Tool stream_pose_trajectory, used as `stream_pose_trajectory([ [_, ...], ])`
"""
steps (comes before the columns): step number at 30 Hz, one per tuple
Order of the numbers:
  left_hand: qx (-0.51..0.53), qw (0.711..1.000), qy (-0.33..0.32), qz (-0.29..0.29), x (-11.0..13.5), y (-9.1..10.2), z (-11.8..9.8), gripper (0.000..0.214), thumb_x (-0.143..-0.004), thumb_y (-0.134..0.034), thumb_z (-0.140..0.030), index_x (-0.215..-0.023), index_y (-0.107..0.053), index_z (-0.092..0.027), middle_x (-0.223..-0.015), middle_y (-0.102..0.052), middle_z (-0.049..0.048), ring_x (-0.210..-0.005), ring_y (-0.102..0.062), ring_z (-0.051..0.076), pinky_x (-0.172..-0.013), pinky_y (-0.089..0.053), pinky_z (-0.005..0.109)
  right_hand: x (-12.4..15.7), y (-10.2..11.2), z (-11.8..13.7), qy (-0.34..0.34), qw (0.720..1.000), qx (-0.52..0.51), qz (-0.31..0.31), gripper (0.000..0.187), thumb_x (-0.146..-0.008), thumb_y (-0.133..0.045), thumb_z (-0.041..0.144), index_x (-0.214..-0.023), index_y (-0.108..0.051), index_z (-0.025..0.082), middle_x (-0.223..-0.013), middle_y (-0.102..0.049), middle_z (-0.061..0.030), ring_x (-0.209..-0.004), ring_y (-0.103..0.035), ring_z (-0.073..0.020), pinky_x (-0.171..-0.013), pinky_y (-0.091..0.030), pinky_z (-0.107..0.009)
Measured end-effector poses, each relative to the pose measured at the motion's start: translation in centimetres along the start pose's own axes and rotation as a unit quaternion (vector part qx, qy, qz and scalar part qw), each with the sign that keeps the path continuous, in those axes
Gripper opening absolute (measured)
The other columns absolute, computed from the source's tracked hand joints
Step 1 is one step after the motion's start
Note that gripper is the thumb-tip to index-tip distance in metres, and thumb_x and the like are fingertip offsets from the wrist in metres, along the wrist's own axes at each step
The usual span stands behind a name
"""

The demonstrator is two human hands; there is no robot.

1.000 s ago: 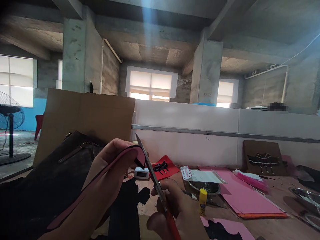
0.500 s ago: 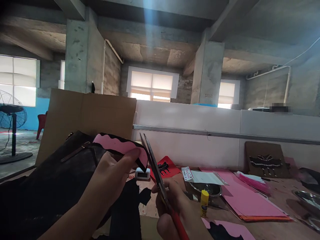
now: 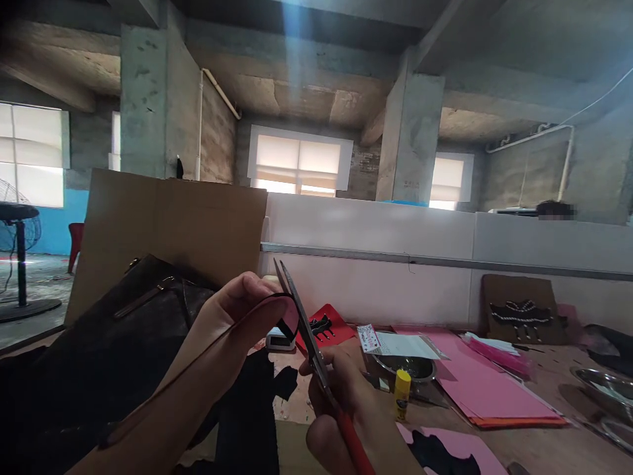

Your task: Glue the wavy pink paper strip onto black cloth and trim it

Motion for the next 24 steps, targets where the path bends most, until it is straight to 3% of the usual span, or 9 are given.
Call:
stream_pose_trajectory([
  [3,-0.013,1.000,-0.003,-0.003,0.0,0.0,-0.1,0.029,-0.077,-0.085,-0.034,-0.073,-0.060,-0.020,-0.080,-0.067,-0.0011,-0.069,-0.060,0.011,-0.059,-0.047,0.018,-0.3,0.5,-0.3,-0.008,1.000,0.011,-0.006,0.048,-0.070,-0.075,0.064,-0.093,-0.062,0.024,-0.064,-0.046,0.0028,-0.057,-0.047,-0.0151,-0.054,-0.039,-0.030],
  [7,-0.030,0.999,-0.007,-0.012,0.1,-0.1,-0.5,0.034,-0.071,-0.090,-0.034,-0.070,-0.060,-0.018,-0.077,-0.066,-0.0011,-0.063,-0.057,0.009,-0.052,-0.042,0.016,-0.1,0.6,0.0,0.004,1.000,-0.016,-0.008,0.056,-0.067,-0.072,0.074,-0.090,-0.063,0.024,-0.070,-0.052,-0.0007,-0.060,-0.051,-0.0166,-0.057,-0.041,-0.033],
  [12,-0.012,1.000,-0.017,-0.006,0.3,-0.3,-0.7,0.031,-0.070,-0.091,-0.027,-0.071,-0.061,-0.018,-0.080,-0.067,-0.0010,-0.073,-0.064,0.011,-0.064,-0.051,0.019,-0.2,0.7,-0.6,-0.015,1.000,0.010,0.006,0.064,-0.062,-0.074,0.079,-0.095,-0.064,0.024,-0.059,-0.044,0.0037,-0.054,-0.046,-0.0150,-0.050,-0.033,-0.030],
  [16,0.004,1.000,-0.024,0.020,0.3,-0.2,-0.3,0.026,-0.071,-0.089,-0.015,-0.075,-0.063,-0.020,-0.081,-0.067,-0.0040,-0.076,-0.063,0.008,-0.070,-0.052,0.015,-0.5,0.9,-0.7,0.008,0.999,0.044,0.009,0.066,-0.065,-0.070,0.081,-0.098,-0.065,0.024,-0.056,-0.040,0.0056,-0.051,-0.042,-0.0130,-0.048,-0.031,-0.029],
  [20,0.013,1.000,-0.016,0.023,0.4,-0.3,-0.1,0.025,-0.074,-0.087,-0.015,-0.077,-0.063,-0.020,-0.081,-0.068,-0.0046,-0.076,-0.064,0.007,-0.070,-0.053,0.014,0.1,0.4,0.5,0.056,0.997,0.060,0.005,0.071,-0.069,-0.064,0.084,-0.104,-0.064,0.023,-0.058,-0.041,0.0049,-0.051,-0.040,-0.0129,-0.047,-0.030,-0.029],
  [24,0.026,0.999,-0.010,0.027,0.4,-0.4,-0.2,0.026,-0.073,-0.088,-0.014,-0.077,-0.063,-0.019,-0.081,-0.068,-0.0050,-0.074,-0.064,0.007,-0.067,-0.055,0.014,1.4,-0.3,2.1,0.097,0.992,0.072,-0.028,0.061,-0.080,-0.060,0.078,-0.107,-0.062,0.023,-0.066,-0.038,0.0039,-0.056,-0.036,-0.0131,-0.051,-0.031,-0.029],
])
Point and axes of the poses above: each hand's wrist, its own x-axis away from the middle knuckle, its own y-axis out of the back of the hand, z = x × y, the point moved 5 cm from there along -x, towards the middle knuckle
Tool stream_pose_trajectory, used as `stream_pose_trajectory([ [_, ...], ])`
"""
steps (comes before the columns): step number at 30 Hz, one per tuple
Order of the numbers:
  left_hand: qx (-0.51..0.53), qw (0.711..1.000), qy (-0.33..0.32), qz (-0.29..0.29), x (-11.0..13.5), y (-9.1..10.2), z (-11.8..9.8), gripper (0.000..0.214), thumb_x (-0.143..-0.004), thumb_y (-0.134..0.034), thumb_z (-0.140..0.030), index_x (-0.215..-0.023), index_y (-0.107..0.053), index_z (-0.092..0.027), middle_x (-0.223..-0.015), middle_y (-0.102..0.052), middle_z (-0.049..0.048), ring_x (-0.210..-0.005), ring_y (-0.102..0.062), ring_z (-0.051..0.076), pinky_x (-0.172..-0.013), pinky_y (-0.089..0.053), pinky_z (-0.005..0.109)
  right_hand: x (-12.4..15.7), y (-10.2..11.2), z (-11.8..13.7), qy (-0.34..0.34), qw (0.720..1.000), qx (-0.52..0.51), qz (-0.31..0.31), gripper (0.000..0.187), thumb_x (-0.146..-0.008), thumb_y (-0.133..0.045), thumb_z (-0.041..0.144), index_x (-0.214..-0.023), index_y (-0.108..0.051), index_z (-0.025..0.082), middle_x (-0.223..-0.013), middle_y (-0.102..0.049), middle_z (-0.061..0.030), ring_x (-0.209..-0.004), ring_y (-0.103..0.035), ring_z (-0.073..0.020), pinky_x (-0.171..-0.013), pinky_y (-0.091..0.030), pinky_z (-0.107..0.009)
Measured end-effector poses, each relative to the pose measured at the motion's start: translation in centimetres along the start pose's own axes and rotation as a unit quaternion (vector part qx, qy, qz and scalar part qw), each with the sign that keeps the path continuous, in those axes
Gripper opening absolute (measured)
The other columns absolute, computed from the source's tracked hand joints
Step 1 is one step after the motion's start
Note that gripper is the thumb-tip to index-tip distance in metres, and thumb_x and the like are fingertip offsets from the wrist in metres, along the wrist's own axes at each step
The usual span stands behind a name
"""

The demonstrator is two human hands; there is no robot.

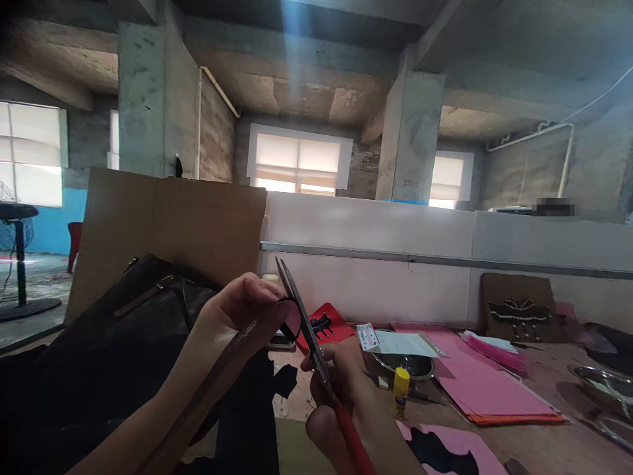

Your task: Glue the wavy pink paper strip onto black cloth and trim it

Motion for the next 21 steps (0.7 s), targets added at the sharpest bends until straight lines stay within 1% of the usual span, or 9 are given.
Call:
stream_pose_trajectory([
  [3,0.013,1.000,0.010,0.006,0.0,0.0,0.0,0.026,-0.073,-0.088,-0.014,-0.077,-0.063,-0.019,-0.080,-0.068,-0.0056,-0.073,-0.065,0.007,-0.067,-0.056,0.016,0.4,-0.2,0.7,0.011,1.000,0.003,-0.012,0.061,-0.081,-0.059,0.078,-0.105,-0.062,0.023,-0.067,-0.039,0.0027,-0.058,-0.036,-0.0138,-0.052,-0.032,-0.029],
  [7,-0.001,1.000,0.008,0.000,0.0,0.2,0.1,0.026,-0.073,-0.088,-0.015,-0.077,-0.062,-0.019,-0.080,-0.067,-0.0054,-0.073,-0.063,0.007,-0.066,-0.055,0.014,0.6,-0.2,0.8,0.016,0.999,0.008,-0.033,0.057,-0.087,-0.052,0.075,-0.105,-0.063,0.022,-0.071,-0.042,0.0008,-0.060,-0.040,-0.0152,-0.054,-0.034,-0.030],
  [9,-0.004,1.000,0.003,0.001,0.0,0.2,0.0,0.026,-0.073,-0.088,-0.014,-0.077,-0.062,-0.019,-0.080,-0.067,-0.0052,-0.074,-0.063,0.006,-0.067,-0.054,0.013,0.5,-0.1,0.3,0.014,0.999,0.011,-0.046,0.052,-0.089,-0.053,0.071,-0.105,-0.063,0.023,-0.070,-0.040,0.0012,-0.060,-0.040,-0.0153,-0.054,-0.034,-0.030],
  [11,0.000,1.000,0.000,0.004,-0.1,0.1,-0.1,0.027,-0.072,-0.088,-0.012,-0.076,-0.062,-0.018,-0.080,-0.067,-0.0053,-0.074,-0.063,0.006,-0.067,-0.053,0.013,0.3,-0.1,-0.5,0.021,0.998,0.014,-0.052,0.046,-0.088,-0.058,0.067,-0.102,-0.063,0.023,-0.067,-0.038,0.0026,-0.057,-0.038,-0.0144,-0.051,-0.032,-0.029],
  [14,0.019,1.000,0.003,0.008,-0.2,0.0,-0.1,0.027,-0.072,-0.086,-0.007,-0.074,-0.061,-0.018,-0.077,-0.068,-0.0055,-0.071,-0.064,0.005,-0.064,-0.051,0.012,-0.2,0.1,-2.0,0.040,0.998,0.020,-0.040,0.043,-0.083,-0.066,0.064,-0.098,-0.062,0.024,-0.063,-0.038,0.0042,-0.052,-0.037,-0.0128,-0.046,-0.028,-0.026],
  [16,0.029,0.999,0.006,0.013,-0.2,-0.1,-0.1,0.026,-0.073,-0.084,-0.006,-0.074,-0.061,-0.018,-0.076,-0.069,-0.0054,-0.069,-0.064,0.006,-0.063,-0.051,0.012,-0.4,0.2,-2.9,0.046,0.998,0.023,-0.028,0.045,-0.082,-0.066,0.064,-0.100,-0.063,0.023,-0.063,-0.039,0.0041,-0.052,-0.039,-0.0124,-0.045,-0.028,-0.025],
  [18,0.028,0.999,0.010,0.015,-0.2,-0.2,-0.1,0.026,-0.073,-0.085,-0.008,-0.075,-0.061,-0.018,-0.075,-0.069,-0.0051,-0.068,-0.064,0.006,-0.062,-0.051,0.012,-0.5,0.3,-3.4,0.042,0.998,0.024,-0.032,0.047,-0.083,-0.065,0.065,-0.103,-0.062,0.022,-0.065,-0.041,0.0035,-0.053,-0.039,-0.0122,-0.046,-0.029,-0.025],
  [21,0.012,1.000,0.012,-0.003,-0.3,0.0,-0.2,0.030,-0.069,-0.090,-0.014,-0.073,-0.061,-0.017,-0.075,-0.068,-0.0052,-0.068,-0.063,0.005,-0.061,-0.050,0.011,-0.5,0.5,-3.3,0.017,0.998,0.026,-0.050,0.044,-0.084,-0.065,0.064,-0.097,-0.063,0.021,-0.062,-0.041,0.0037,-0.052,-0.038,-0.0117,-0.046,-0.030,-0.025],
])
Point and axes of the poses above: each hand's wrist, its own x-axis away from the middle knuckle, its own y-axis out of the back of the hand, z = x × y, the point moved 5 cm from there along -x, towards the middle knuckle
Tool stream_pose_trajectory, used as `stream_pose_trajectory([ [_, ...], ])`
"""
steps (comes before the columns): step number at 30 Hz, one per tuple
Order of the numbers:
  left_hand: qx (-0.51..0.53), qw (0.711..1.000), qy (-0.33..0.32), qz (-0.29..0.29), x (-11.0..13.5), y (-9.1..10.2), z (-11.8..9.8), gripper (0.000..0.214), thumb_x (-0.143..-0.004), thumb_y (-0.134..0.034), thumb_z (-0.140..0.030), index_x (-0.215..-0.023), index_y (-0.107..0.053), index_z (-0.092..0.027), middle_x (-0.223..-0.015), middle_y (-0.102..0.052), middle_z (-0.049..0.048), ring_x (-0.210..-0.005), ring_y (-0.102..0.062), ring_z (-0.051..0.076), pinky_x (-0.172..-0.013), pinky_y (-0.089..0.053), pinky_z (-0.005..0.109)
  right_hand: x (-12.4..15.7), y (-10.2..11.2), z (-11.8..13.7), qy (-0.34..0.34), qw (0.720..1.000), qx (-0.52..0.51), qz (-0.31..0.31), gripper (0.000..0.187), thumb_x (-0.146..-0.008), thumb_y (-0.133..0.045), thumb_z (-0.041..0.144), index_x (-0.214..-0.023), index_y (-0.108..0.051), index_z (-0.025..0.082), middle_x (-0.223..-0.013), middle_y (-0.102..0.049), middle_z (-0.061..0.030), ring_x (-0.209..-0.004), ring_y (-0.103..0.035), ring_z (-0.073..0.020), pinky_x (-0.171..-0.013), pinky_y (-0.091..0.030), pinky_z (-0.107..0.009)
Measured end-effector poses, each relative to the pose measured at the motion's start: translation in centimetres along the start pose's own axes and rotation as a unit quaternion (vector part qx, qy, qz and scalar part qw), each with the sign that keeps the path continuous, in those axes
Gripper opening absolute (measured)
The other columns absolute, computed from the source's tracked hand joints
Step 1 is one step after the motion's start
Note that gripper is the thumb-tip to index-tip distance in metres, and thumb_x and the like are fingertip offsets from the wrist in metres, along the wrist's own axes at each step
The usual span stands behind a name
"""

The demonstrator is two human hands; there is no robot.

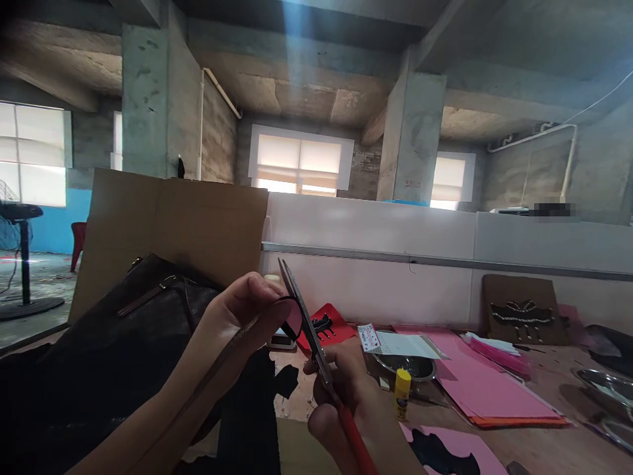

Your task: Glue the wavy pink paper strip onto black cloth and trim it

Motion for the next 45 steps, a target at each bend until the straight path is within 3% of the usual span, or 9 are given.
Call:
stream_pose_trajectory([
  [6,-0.014,0.999,0.027,-0.027,-0.2,0.1,-0.1,0.035,-0.064,-0.094,-0.029,-0.070,-0.062,-0.017,-0.071,-0.066,-0.0057,-0.059,-0.055,0.004,-0.051,-0.042,0.010,0.5,-0.3,3.5,-0.011,1.000,-0.006,-0.020,0.034,-0.082,-0.071,0.053,-0.096,-0.064,0.023,-0.066,-0.043,0.0023,-0.057,-0.041,-0.0143,-0.051,-0.036,-0.027],
  [9,-0.026,0.997,0.055,-0.052,-0.1,0.5,0.2,0.035,-0.064,-0.093,-0.038,-0.073,-0.067,-0.018,-0.070,-0.066,-0.0043,-0.060,-0.057,0.007,-0.053,-0.045,0.014,0.7,-0.5,4.4,-0.036,0.999,-0.019,-0.002,0.033,-0.080,-0.073,0.050,-0.096,-0.064,0.023,-0.066,-0.041,0.0029,-0.058,-0.039,-0.0140,-0.052,-0.034,-0.027],
  [14,-0.106,0.988,0.080,-0.078,0.0,1.4,0.8,0.037,-0.080,-0.078,-0.052,-0.078,-0.073,-0.016,-0.069,-0.069,0.0019,-0.063,-0.064,0.013,-0.056,-0.049,0.021,0.6,-0.8,3.8,-0.061,0.998,-0.030,0.019,0.045,-0.077,-0.074,0.059,-0.100,-0.066,0.020,-0.069,-0.047,0.0007,-0.060,-0.042,-0.0145,-0.055,-0.036,-0.029],
  [19,-0.107,0.992,0.045,-0.052,-0.2,1.4,0.4,0.027,-0.083,-0.078,-0.045,-0.086,-0.075,-0.018,-0.083,-0.077,0.0031,-0.071,-0.068,0.013,-0.065,-0.053,0.020,0.4,-1.1,3.4,-0.053,0.996,-0.074,0.016,0.061,-0.075,-0.066,0.076,-0.099,-0.065,0.020,-0.071,-0.046,0.0002,-0.061,-0.040,-0.0137,-0.055,-0.035,-0.027],
  [23,-0.135,0.988,0.039,-0.057,-0.2,1.4,-0.3,0.021,-0.081,-0.080,-0.038,-0.081,-0.076,-0.018,-0.077,-0.076,0.0012,-0.069,-0.067,0.012,-0.063,-0.052,0.017,0.4,-1.4,3.2,-0.047,0.995,-0.083,0.017,0.068,-0.073,-0.061,0.083,-0.100,-0.064,0.021,-0.069,-0.043,0.0019,-0.057,-0.036,-0.0125,-0.053,-0.033,-0.027],
  [34,-0.206,0.976,0.026,-0.063,0.0,0.8,-0.8,0.017,-0.079,-0.076,-0.031,-0.070,-0.072,-0.017,-0.064,-0.070,-0.0016,-0.057,-0.058,0.010,-0.052,-0.043,0.017,0.3,-0.1,2.2,-0.056,0.995,-0.082,0.008,0.069,-0.070,-0.064,0.085,-0.104,-0.066,0.025,-0.074,-0.052,-0.0026,-0.066,-0.050,-0.0188,-0.058,-0.043,-0.030],
  [38,-0.221,0.973,0.023,-0.063,0.0,0.6,-0.9,0.019,-0.080,-0.075,-0.032,-0.069,-0.071,-0.017,-0.065,-0.069,-0.0009,-0.058,-0.058,0.011,-0.053,-0.044,0.019,0.1,-0.3,2.5,-0.067,0.993,-0.098,0.020,0.082,-0.059,-0.061,0.094,-0.100,-0.063,0.024,-0.074,-0.047,-0.0012,-0.062,-0.042,-0.0155,-0.050,-0.030,-0.026],
  [41,-0.221,0.973,0.021,-0.064,0.0,0.6,-1.0,0.019,-0.080,-0.075,-0.032,-0.071,-0.071,-0.017,-0.068,-0.071,0.0002,-0.062,-0.061,0.012,-0.055,-0.046,0.018,0.3,-0.9,4.1,-0.071,0.993,-0.092,0.028,0.079,-0.067,-0.057,0.093,-0.104,-0.058,0.023,-0.068,-0.039,0.0031,-0.058,-0.033,-0.0128,-0.051,-0.017,-0.026],
  [45,-0.220,0.973,0.019,-0.062,0.2,0.7,-1.1,0.019,-0.080,-0.075,-0.034,-0.072,-0.072,-0.017,-0.069,-0.071,0.0004,-0.063,-0.061,0.012,-0.055,-0.046,0.018,0.8,-1.5,6.6,-0.074,0.994,-0.072,0.039,0.076,-0.074,-0.052,0.091,-0.104,-0.056,0.022,-0.064,-0.029,0.0074,-0.055,-0.020,-0.0103,-0.053,-0.010,-0.028],
])
Point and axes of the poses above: each hand's wrist, its own x-axis away from the middle knuckle, its own y-axis out of the back of the hand, z = x × y, the point moved 5 cm from there along -x, towards the middle knuckle
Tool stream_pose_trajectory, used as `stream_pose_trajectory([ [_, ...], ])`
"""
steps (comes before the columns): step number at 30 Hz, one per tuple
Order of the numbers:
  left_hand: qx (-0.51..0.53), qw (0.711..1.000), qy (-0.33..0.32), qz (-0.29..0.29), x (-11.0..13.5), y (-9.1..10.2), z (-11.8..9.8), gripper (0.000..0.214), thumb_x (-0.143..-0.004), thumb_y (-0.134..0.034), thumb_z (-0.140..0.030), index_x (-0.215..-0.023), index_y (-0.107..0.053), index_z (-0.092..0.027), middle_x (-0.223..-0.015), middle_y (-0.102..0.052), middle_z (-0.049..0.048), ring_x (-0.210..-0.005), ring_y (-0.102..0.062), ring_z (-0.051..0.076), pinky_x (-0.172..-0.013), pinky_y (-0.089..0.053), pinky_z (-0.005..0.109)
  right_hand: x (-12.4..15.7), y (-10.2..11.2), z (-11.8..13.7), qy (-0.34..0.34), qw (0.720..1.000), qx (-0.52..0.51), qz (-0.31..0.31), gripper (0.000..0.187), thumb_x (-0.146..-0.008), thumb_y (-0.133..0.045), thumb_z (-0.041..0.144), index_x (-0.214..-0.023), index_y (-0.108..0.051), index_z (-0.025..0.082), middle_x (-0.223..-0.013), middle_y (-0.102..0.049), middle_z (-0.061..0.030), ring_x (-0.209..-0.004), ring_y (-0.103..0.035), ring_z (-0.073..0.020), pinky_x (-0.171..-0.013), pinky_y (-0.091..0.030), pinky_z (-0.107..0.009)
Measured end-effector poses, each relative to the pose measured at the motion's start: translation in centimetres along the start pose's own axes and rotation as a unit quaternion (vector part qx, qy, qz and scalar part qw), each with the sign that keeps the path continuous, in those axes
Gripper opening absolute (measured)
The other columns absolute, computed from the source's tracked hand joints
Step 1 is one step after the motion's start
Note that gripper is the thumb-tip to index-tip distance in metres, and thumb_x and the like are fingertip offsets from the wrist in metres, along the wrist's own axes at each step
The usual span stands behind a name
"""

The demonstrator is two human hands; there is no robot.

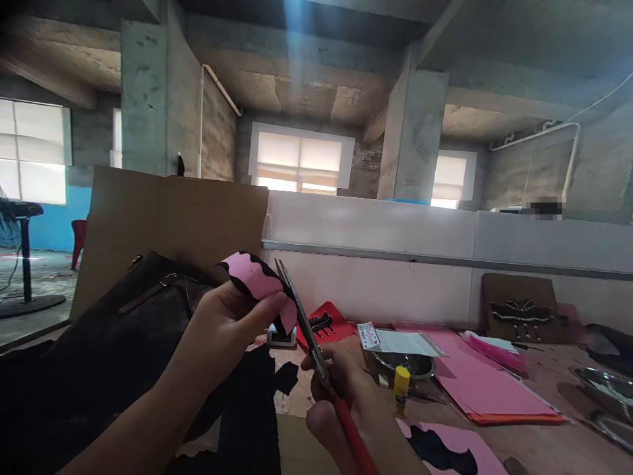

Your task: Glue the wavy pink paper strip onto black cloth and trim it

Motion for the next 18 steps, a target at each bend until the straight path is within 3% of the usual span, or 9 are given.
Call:
stream_pose_trajectory([
  [5,-0.008,1.000,-0.002,0.001,0.0,0.0,0.0,0.019,-0.080,-0.075,-0.033,-0.073,-0.072,-0.017,-0.070,-0.072,0.0016,-0.064,-0.063,0.014,-0.057,-0.047,0.019,0.1,0.0,0.1,0.011,1.000,0.003,-0.020,0.072,-0.077,-0.052,0.088,-0.104,-0.057,0.022,-0.065,-0.033,0.0058,-0.057,-0.026,-0.0124,-0.054,-0.012,-0.029],
  [14,-0.015,1.000,-0.007,0.003,0.0,0.1,-0.1,0.021,-0.080,-0.074,-0.036,-0.071,-0.071,-0.017,-0.069,-0.072,0.0016,-0.064,-0.063,0.014,-0.057,-0.048,0.020,-1.3,1.4,-4.0,0.026,0.999,-0.032,-0.019,0.070,-0.069,-0.061,0.087,-0.097,-0.063,0.023,-0.065,-0.040,0.0033,-0.056,-0.035,-0.0135,-0.053,-0.028,-0.027],
  [18,-0.012,1.000,-0.008,0.006,-0.1,0.1,-0.1,0.020,-0.079,-0.075,-0.035,-0.072,-0.072,-0.017,-0.070,-0.071,0.0012,-0.063,-0.062,0.013,-0.056,-0.046,0.019,-1.3,1.5,-4.6,0.012,1.000,-0.007,-0.018,0.072,-0.073,-0.056,0.087,-0.103,-0.064,0.022,-0.061,-0.038,0.0036,-0.057,-0.039,-0.0156,-0.053,-0.029,-0.028],
])
Point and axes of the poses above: each hand's wrist, its own x-axis away from the middle knuckle, its own y-axis out of the back of the hand, z = x × y, the point moved 5 cm from there along -x, towards the middle knuckle
